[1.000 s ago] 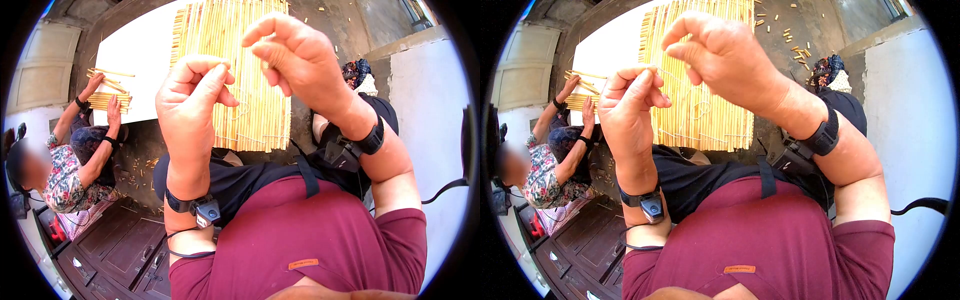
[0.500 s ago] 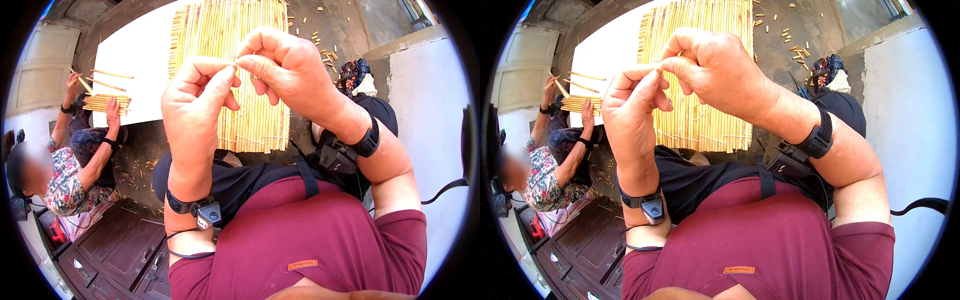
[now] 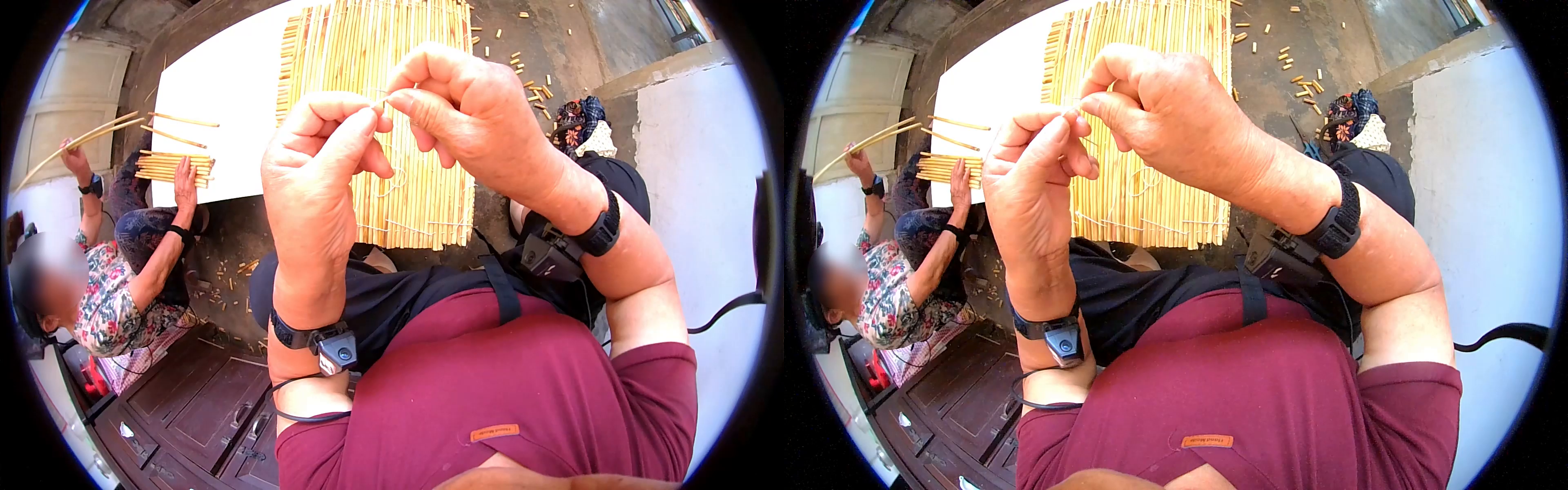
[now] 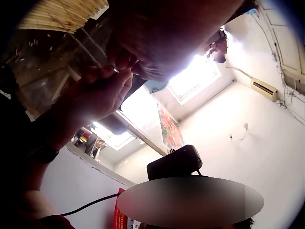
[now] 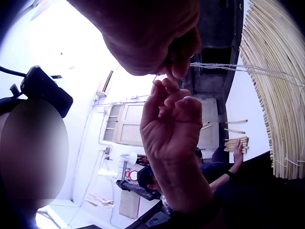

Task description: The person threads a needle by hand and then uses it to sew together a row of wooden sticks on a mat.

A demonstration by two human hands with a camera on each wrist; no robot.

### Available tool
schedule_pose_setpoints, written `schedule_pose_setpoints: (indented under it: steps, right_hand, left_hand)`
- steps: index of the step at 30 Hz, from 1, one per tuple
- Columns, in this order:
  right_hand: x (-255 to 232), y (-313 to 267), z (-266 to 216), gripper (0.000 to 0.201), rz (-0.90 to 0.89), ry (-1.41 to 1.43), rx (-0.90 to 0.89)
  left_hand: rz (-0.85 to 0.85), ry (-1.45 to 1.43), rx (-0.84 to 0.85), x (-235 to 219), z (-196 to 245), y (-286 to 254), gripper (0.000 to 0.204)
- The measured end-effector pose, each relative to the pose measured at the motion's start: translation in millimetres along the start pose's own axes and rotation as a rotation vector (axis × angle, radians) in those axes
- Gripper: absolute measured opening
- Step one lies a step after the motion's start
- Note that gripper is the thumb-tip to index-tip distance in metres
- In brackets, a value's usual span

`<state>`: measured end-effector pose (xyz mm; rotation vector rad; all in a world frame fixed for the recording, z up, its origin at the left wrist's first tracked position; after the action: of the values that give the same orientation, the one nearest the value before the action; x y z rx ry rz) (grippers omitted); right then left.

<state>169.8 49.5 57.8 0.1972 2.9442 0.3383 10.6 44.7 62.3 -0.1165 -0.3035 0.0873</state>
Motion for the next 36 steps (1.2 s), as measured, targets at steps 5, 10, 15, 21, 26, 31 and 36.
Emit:
schedule_pose_setpoints:
  steps: [5,10,15,21,26,31,36]
  right_hand:
    - [0,3,3,0.007,-0.010,-0.054,-0.057]
    - [-4,3,2,0.007,0.043,-0.044,-0.076]
    - [-12,4,-6,0.006,0.054,0.095,-0.064]
    - [-12,3,-12,0.008,-0.052,0.041,0.091]
    - [-11,3,-11,0.008,-0.055,0.058,0.059]
    - [-11,4,-10,0.008,-0.062,0.046,0.042]
    - [-9,3,-7,0.009,-0.066,0.048,-0.014]
  left_hand:
    - [0.027,-0.032,0.021,2,-2,2,0.008]
    - [-0.080,-0.164,-0.074,-1,-2,4,0.008]
    - [-0.020,-0.167,-0.083,3,-5,3,0.007]
    - [-0.037,-0.140,-0.046,2,-7,4,0.010]
    - [-0.027,-0.146,-0.040,0,-6,3,0.011]
    - [-0.034,-0.148,-0.061,1,-5,2,0.011]
    - [-0.030,-0.152,-0.064,1,-5,1,0.011]
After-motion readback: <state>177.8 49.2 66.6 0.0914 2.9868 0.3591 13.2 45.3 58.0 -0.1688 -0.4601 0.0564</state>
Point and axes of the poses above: each hand's wrist, its own y-axis towards the middle knuckle, its own x-axis out of the palm, z = x × y, the point moved 2 cm from there along y, towards the middle knuckle, and after that the axes turned 15 degrees about z, right-handed, at the moved point
